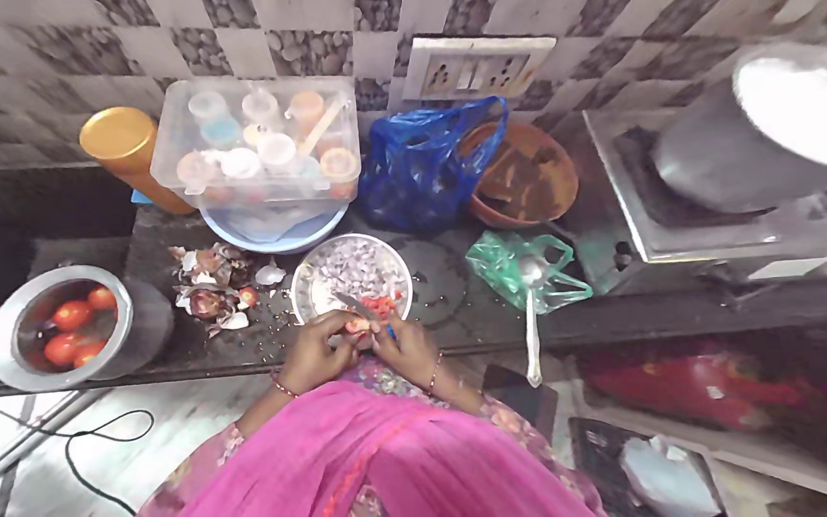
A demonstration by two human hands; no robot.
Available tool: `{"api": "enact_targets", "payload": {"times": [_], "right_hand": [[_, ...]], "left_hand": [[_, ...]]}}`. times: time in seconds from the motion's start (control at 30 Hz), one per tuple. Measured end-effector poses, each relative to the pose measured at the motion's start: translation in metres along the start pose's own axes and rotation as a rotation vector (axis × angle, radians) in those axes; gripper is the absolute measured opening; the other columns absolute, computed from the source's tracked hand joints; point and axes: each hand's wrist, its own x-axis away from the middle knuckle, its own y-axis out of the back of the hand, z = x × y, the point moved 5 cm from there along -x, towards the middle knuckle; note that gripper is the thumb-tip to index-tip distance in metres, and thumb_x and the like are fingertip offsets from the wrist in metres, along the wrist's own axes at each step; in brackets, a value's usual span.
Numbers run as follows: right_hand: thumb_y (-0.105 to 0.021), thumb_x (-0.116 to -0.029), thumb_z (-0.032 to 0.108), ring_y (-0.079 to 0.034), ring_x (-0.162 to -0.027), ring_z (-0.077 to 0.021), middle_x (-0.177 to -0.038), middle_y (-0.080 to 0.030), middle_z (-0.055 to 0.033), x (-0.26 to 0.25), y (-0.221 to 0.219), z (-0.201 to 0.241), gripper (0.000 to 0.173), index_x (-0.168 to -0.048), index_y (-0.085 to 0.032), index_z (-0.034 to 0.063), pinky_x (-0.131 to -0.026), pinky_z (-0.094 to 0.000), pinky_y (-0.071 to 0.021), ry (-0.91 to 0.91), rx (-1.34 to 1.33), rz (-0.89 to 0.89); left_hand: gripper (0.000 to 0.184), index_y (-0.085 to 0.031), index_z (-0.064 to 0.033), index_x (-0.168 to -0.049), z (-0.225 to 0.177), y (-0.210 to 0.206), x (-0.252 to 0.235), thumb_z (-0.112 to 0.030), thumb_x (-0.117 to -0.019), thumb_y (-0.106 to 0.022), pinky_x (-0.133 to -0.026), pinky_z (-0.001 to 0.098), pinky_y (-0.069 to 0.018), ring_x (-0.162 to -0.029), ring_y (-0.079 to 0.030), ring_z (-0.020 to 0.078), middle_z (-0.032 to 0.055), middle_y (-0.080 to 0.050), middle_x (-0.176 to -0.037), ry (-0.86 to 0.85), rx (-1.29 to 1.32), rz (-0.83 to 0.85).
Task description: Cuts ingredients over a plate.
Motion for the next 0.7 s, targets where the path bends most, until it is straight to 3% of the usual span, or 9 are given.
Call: {"api": "enact_targets", "payload": {"times": [0.17,0.3,0.37,0.5,0.7], "right_hand": [[-0.046,-0.1052,0.032,-0.066,-0.077,-0.0234,-0.083,-0.068,-0.0142,-0.003,-0.004,-0.006,0.043,-0.107,-0.069,-0.0038,-0.073,-0.0439,-0.0536,0.047,-0.14,-0.046],[-0.057,-0.0998,0.044,-0.063,-0.079,-0.0244,-0.088,-0.065,-0.0135,-0.007,-0.006,-0.013,0.05,-0.114,-0.063,-0.0036,-0.075,-0.0448,-0.0525,-0.07,-0.11,0.039],[-0.06,-0.0983,0.043,-0.063,-0.079,-0.0233,-0.088,-0.065,-0.0135,-0.009,-0.009,-0.014,0.05,-0.115,-0.063,-0.004,-0.076,-0.0436,-0.0531,-0.069,-0.127,0.063],[-0.055,-0.1016,0.039,-0.064,-0.08,-0.0225,-0.089,-0.066,-0.015,-0.01,-0.014,-0.016,0.048,-0.116,-0.063,-0.006,-0.077,-0.0418,-0.0532,-0.04,-0.144,0.083],[-0.047,-0.106,0.04,-0.066,-0.082,-0.0271,-0.089,-0.067,-0.0171,-0.012,-0.018,-0.017,0.05,-0.116,-0.063,-0.0059,-0.079,-0.0465,-0.0532,-0.081,-0.098,0.14]], "left_hand": [[0.025,-0.071,0.0064,-0.107,0.007,0.001,0.001,-0.012,-0.0916,-0.064,-0.084,0.0255,-0.059,-0.089,-0.071,0.0095,0.0143,-0.072,-0.104,0.076,0.016,-0.02],[0.027,-0.07,0.0063,-0.109,0.014,0.001,0.005,-0.012,-0.0909,-0.064,-0.081,0.0212,-0.0584,-0.087,-0.069,0.0044,0.0114,-0.072,-0.106,0.135,0.108,0.007],[0.027,-0.069,0.0061,-0.111,0.016,-0.001,0.006,-0.012,-0.0919,-0.065,-0.083,0.0202,-0.0581,-0.087,-0.069,0.0026,0.0094,-0.072,-0.106,0.165,0.152,0.035],[0.027,-0.069,0.0077,-0.11,0.02,-0.006,0.008,-0.01,-0.091,-0.064,-0.082,0.0205,-0.0581,-0.086,-0.069,0.0026,0.0097,-0.072,-0.105,0.182,0.189,0.036],[0.026,-0.07,0.0059,-0.11,0.023,-0.008,0.008,-0.009,-0.0895,-0.063,-0.08,0.0215,-0.0579,-0.085,-0.068,0.0041,0.0106,-0.072,-0.104,0.264,0.146,0.052]]}}
